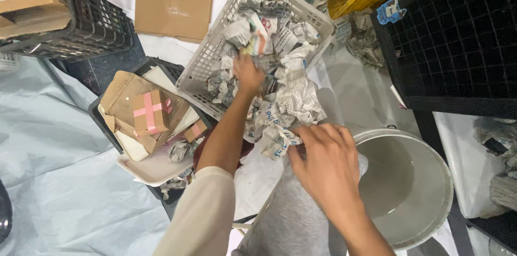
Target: The person sits on the floor and repeatedly wraps small ceramic items with newspaper. They pick up a ceramic piece, wrap it in newspaper, and place it on a nearby shelf. The process is repeated for several items.
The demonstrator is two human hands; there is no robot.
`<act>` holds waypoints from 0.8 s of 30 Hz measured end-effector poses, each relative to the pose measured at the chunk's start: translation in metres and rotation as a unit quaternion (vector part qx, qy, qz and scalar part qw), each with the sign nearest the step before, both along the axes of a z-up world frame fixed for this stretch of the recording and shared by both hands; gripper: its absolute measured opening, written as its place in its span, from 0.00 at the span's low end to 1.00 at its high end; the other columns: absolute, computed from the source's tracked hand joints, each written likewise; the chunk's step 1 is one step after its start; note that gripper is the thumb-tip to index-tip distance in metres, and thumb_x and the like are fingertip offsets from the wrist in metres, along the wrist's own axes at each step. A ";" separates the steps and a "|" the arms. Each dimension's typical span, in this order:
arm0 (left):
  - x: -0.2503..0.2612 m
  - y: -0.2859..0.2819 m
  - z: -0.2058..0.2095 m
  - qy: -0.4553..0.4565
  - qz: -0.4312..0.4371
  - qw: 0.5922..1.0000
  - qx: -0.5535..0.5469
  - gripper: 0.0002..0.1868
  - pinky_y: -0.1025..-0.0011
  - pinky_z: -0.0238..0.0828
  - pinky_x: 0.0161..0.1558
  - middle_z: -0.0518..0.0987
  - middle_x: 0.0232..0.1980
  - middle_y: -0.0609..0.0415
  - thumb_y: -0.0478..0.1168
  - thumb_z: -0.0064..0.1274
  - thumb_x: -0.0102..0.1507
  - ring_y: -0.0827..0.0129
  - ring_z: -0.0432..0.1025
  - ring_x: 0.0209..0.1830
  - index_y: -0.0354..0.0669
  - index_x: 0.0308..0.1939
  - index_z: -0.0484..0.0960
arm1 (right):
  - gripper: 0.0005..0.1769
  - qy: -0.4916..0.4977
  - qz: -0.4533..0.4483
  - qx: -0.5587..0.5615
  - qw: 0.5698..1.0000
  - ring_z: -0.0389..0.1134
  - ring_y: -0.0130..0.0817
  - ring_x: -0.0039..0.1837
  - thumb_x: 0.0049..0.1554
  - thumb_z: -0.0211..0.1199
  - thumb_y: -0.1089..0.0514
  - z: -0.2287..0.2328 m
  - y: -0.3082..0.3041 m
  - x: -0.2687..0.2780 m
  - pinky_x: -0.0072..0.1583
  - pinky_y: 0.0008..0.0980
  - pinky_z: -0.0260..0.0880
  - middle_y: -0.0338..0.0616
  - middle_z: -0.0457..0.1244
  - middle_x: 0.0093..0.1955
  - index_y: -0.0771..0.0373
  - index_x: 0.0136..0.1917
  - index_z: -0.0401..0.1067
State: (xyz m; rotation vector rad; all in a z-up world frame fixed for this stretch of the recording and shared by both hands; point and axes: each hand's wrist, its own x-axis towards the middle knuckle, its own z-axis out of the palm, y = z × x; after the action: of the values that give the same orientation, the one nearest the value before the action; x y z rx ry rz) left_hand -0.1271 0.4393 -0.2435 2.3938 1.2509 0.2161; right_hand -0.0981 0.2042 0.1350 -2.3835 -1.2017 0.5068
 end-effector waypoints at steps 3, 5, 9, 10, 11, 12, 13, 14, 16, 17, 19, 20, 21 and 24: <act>-0.025 0.011 -0.014 -0.261 0.221 0.923 -0.175 0.18 0.63 0.69 0.65 0.81 0.56 0.43 0.44 0.62 0.63 0.57 0.75 0.57 0.40 0.53 0.79 | 0.15 -0.017 0.006 0.009 1.000 0.68 0.44 0.52 0.47 0.69 0.56 -0.001 -0.001 -0.001 0.62 0.45 0.61 0.47 0.70 0.43 0.63 0.49 0.79; -0.045 0.030 -0.017 -0.381 0.239 0.888 -0.097 0.18 0.64 0.67 0.63 0.80 0.54 0.44 0.32 0.63 0.59 0.58 0.74 0.56 0.36 0.52 0.77 | 0.16 -0.031 0.008 0.021 0.999 0.68 0.44 0.53 0.48 0.69 0.56 0.000 0.000 -0.003 0.62 0.45 0.61 0.47 0.70 0.45 0.63 0.49 0.78; -0.092 0.055 -0.007 -0.508 0.225 0.830 -0.040 0.29 0.65 0.67 0.63 0.76 0.56 0.43 0.15 0.56 0.53 0.58 0.72 0.59 0.37 0.56 0.72 | 0.15 -0.021 0.003 0.018 1.000 0.68 0.43 0.54 0.48 0.68 0.56 0.002 0.000 -0.006 0.62 0.44 0.61 0.46 0.70 0.45 0.62 0.49 0.78; -0.100 0.055 0.003 -0.521 0.243 0.812 -0.100 0.32 0.66 0.70 0.58 0.76 0.56 0.43 0.16 0.52 0.52 0.59 0.73 0.57 0.39 0.59 0.70 | 0.15 -0.017 0.003 0.014 1.000 0.68 0.43 0.54 0.48 0.68 0.56 0.002 0.000 -0.008 0.62 0.44 0.61 0.45 0.70 0.45 0.62 0.49 0.79; -0.112 0.051 0.018 -0.532 0.258 0.790 -0.160 0.36 0.67 0.73 0.53 0.76 0.56 0.43 0.16 0.48 0.51 0.59 0.74 0.56 0.42 0.62 0.67 | 0.15 -0.014 0.002 0.009 1.000 0.68 0.43 0.54 0.48 0.68 0.56 0.002 0.000 -0.009 0.62 0.44 0.61 0.45 0.71 0.45 0.62 0.49 0.79; -0.123 0.046 0.037 -0.541 0.271 0.766 -0.220 0.40 0.69 0.75 0.48 0.75 0.55 0.43 0.16 0.44 0.50 0.60 0.75 0.54 0.44 0.66 0.65 | 0.15 -0.011 0.003 0.004 1.000 0.68 0.44 0.55 0.48 0.68 0.56 0.002 -0.001 -0.009 0.62 0.45 0.61 0.46 0.70 0.45 0.62 0.50 0.79; -0.132 0.038 0.057 -0.541 0.257 0.770 -0.219 0.43 0.70 0.74 0.47 0.74 0.58 0.44 0.15 0.44 0.51 0.61 0.74 0.55 0.46 0.69 0.62 | 0.16 -0.008 0.004 -0.001 1.000 0.68 0.45 0.55 0.48 0.69 0.57 0.002 -0.003 -0.009 0.62 0.46 0.61 0.47 0.70 0.46 0.62 0.50 0.78; -0.140 0.027 0.077 -0.543 0.242 0.774 -0.219 0.46 0.71 0.73 0.46 0.73 0.62 0.45 0.15 0.44 0.51 0.62 0.73 0.55 0.48 0.72 0.59 | 0.17 -0.007 0.004 -0.007 1.000 0.68 0.45 0.56 0.48 0.69 0.57 0.002 -0.003 -0.008 0.62 0.46 0.61 0.48 0.70 0.47 0.63 0.51 0.78; -0.153 0.009 0.118 -0.561 0.208 0.769 -0.226 0.50 0.72 0.72 0.49 0.70 0.67 0.46 0.15 0.45 0.53 0.64 0.71 0.58 0.51 0.76 0.52 | 0.23 -0.003 0.030 -0.001 1.000 0.67 0.49 0.58 0.44 0.68 0.60 0.001 0.002 -0.003 0.62 0.48 0.61 0.51 0.69 0.52 0.63 0.55 0.77; -0.158 0.002 0.136 -0.577 0.188 0.759 -0.234 0.52 0.73 0.73 0.54 0.68 0.69 0.47 0.15 0.47 0.54 0.65 0.71 0.61 0.52 0.77 0.48 | 0.26 -0.002 0.044 0.003 0.999 0.66 0.50 0.59 0.42 0.68 0.61 -0.001 0.006 0.000 0.62 0.48 0.62 0.53 0.69 0.54 0.63 0.57 0.77; -0.177 -0.014 0.166 -0.593 0.171 0.744 -0.256 0.51 0.73 0.72 0.59 0.68 0.69 0.48 0.15 0.49 0.56 0.67 0.71 0.64 0.50 0.78 0.48 | 0.29 0.006 0.079 -0.015 0.997 0.65 0.52 0.63 0.43 0.67 0.63 -0.011 0.022 0.008 0.64 0.48 0.62 0.53 0.67 0.58 0.62 0.60 0.75; -0.183 -0.019 0.176 -0.597 0.171 0.736 -0.270 0.48 0.73 0.71 0.60 0.70 0.68 0.48 0.16 0.49 0.57 0.67 0.71 0.63 0.47 0.78 0.52 | 0.30 0.008 0.094 -0.026 0.995 0.65 0.53 0.64 0.44 0.67 0.64 -0.018 0.031 0.016 0.65 0.48 0.62 0.53 0.67 0.60 0.61 0.62 0.74; -0.190 -0.025 0.184 -0.601 0.170 0.727 -0.284 0.46 0.73 0.69 0.61 0.72 0.67 0.48 0.17 0.49 0.59 0.66 0.72 0.62 0.44 0.79 0.56 | 0.34 -0.005 0.116 -0.041 0.992 0.64 0.53 0.67 0.45 0.67 0.65 -0.027 0.042 0.018 0.67 0.50 0.60 0.53 0.65 0.63 0.56 0.67 0.72; -0.210 -0.038 0.202 -0.605 0.186 0.702 -0.326 0.21 0.67 0.71 0.62 0.79 0.61 0.46 0.21 0.55 0.67 0.64 0.75 0.60 0.27 0.64 0.73 | 0.48 0.072 0.166 -0.109 0.977 0.60 0.55 0.71 0.44 0.66 0.68 -0.050 0.072 0.022 0.68 0.48 0.60 0.56 0.58 0.72 0.48 0.77 0.59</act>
State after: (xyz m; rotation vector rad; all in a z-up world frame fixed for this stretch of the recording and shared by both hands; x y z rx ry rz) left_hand -0.3372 0.4008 -0.0412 0.9057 0.8331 1.0510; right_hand -0.0765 0.2759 0.0855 -2.2764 -1.5556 0.9441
